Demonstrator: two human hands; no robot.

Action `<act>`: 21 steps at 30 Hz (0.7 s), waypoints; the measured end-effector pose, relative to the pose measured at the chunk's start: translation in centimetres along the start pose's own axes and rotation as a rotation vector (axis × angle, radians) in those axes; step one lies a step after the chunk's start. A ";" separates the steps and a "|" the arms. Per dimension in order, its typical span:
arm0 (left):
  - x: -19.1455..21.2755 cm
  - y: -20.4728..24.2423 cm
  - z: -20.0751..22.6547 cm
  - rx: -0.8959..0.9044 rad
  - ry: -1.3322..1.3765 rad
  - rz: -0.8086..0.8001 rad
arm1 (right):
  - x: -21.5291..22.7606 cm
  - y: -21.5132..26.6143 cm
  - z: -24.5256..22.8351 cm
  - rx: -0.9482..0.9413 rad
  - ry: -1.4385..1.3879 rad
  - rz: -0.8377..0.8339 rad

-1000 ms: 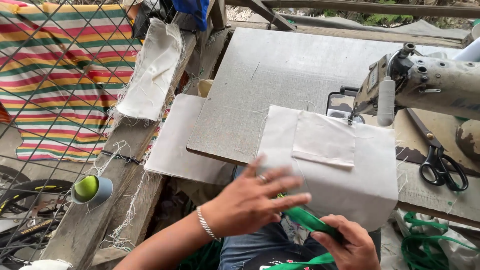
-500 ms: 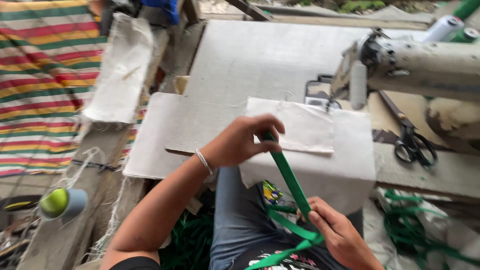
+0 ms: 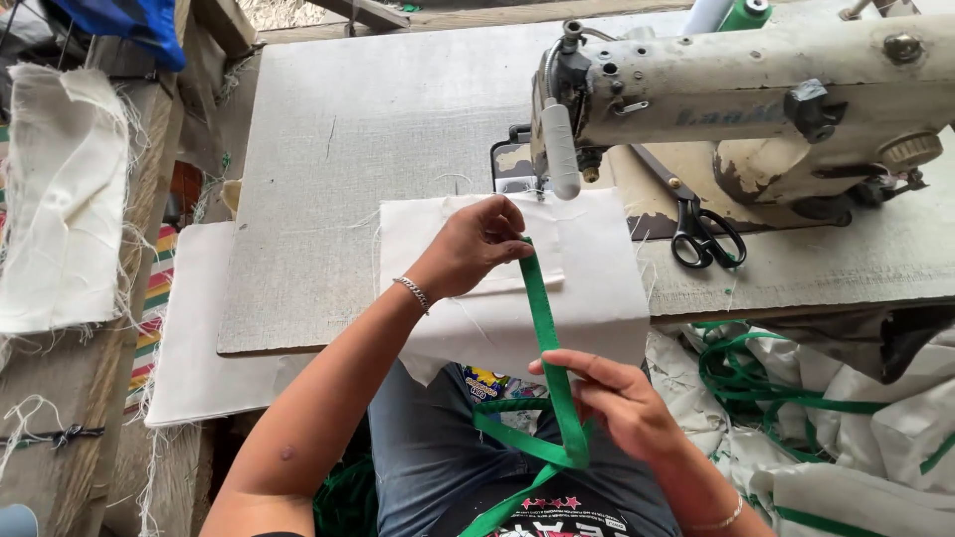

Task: Attaching green straps to white fabric bags using an industrial sewing machine and trimming excess material with scissors.

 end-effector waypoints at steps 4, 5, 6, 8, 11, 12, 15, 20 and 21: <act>-2.1 -3.1 -2.1 -0.163 -0.092 0.001 | 0.1 -1.9 -5.0 0.534 0.268 0.044; -2.5 -4.0 -2.9 -0.217 -0.162 0.016 | -0.6 -0.7 -8.0 0.954 0.549 0.161; -2.9 -4.6 -3.2 -0.217 -0.163 0.009 | -0.1 -1.9 -7.9 0.952 0.548 0.168; -2.9 -6.0 -2.9 -0.329 -0.311 0.105 | -0.8 -2.0 -8.7 1.315 0.866 0.218; -3.3 -6.3 -2.2 -0.430 -0.391 0.119 | -0.5 -5.5 -7.1 1.285 0.977 0.160; -3.3 -5.8 -2.1 -0.435 -0.391 0.112 | -0.2 -5.9 -6.9 1.284 0.979 0.169; -3.6 -3.9 -2.0 -0.575 -0.782 0.126 | -0.2 -7.4 -5.2 1.194 1.067 0.101; -3.8 -1.9 -2.7 -0.645 -0.843 0.122 | 0.0 -8.2 -3.8 1.208 1.123 0.097; -3.8 -1.8 -2.5 -0.641 -0.841 0.120 | 0.0 -8.5 -3.7 1.203 1.124 0.094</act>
Point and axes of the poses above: each hand's wrist, its own y-axis away from the middle knuckle, its own x-axis out of the back of the hand, z = x × y, the point moved 10 cm from there along -y, towards the middle knuckle, and after that the axes turned 15 degrees about z, right-handed, at the moved point
